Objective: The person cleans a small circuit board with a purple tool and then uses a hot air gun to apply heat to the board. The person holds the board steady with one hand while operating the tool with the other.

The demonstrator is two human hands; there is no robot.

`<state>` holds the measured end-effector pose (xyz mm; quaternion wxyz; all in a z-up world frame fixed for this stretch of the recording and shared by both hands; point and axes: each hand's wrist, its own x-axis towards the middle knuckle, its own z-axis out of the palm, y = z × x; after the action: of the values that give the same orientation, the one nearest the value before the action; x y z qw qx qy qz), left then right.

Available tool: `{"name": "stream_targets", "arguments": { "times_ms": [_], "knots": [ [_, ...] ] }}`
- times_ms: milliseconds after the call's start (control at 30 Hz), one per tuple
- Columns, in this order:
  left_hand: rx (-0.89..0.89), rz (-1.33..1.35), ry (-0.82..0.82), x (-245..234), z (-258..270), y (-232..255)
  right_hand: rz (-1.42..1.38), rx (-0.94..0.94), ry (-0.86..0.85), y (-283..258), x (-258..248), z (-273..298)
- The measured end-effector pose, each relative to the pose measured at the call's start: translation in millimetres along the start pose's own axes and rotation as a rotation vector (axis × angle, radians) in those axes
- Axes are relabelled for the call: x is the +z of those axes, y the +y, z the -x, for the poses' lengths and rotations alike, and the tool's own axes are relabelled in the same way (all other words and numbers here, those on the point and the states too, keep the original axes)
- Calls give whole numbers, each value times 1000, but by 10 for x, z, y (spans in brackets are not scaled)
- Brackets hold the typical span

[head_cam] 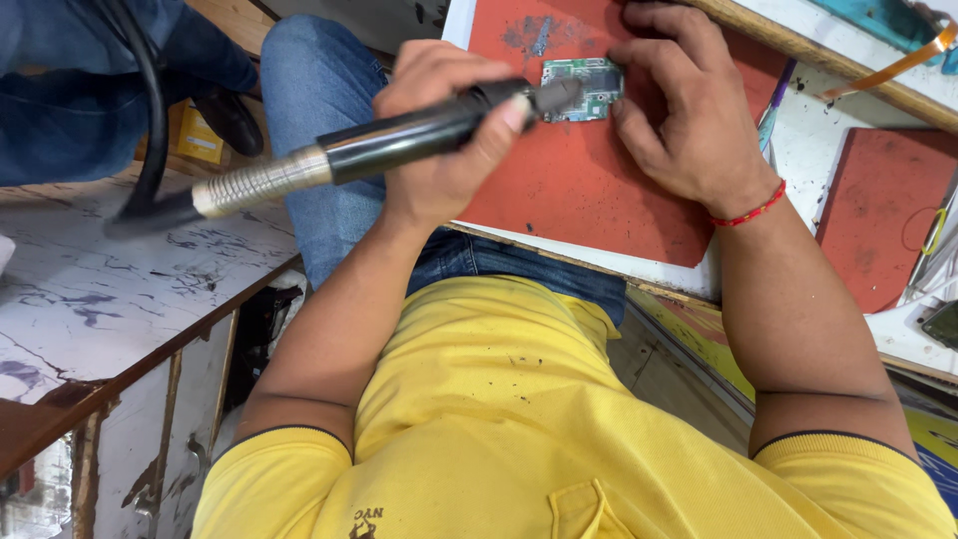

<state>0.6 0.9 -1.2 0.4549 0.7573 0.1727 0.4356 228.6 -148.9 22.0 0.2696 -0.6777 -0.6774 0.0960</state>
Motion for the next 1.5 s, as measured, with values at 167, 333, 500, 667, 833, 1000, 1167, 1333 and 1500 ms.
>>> {"name": "stream_targets", "arguments": {
  "times_ms": [167,333,500,667,833,1000,1167,1333,1500],
  "knots": [
    [-47,-9,-12,-16,8,39,6,-7,-9,-68,-55,-19],
    [38,-17,-81,-15,-17,33,91,-64,-22,-97,-60,-49],
    [-96,18,51,-28,9,79,29,84,-24,-120,-72,-34],
    [-66,-20,1,8,-1,59,68,42,-53,-106,-125,-24],
    [15,12,-105,-21,-26,59,30,21,-58,-91,-112,-55],
    [-44,-10,-38,-24,2,45,27,0,-62,-50,-107,-49],
    [-62,-12,-32,-6,29,34,46,-35,-27,-69,-122,-63],
    [24,-35,-99,-5,7,12,21,-36,-15,-32,-122,-36],
    [-12,-88,-51,-1,19,-3,63,-69,-8,2,-83,-6]
  ]
}}
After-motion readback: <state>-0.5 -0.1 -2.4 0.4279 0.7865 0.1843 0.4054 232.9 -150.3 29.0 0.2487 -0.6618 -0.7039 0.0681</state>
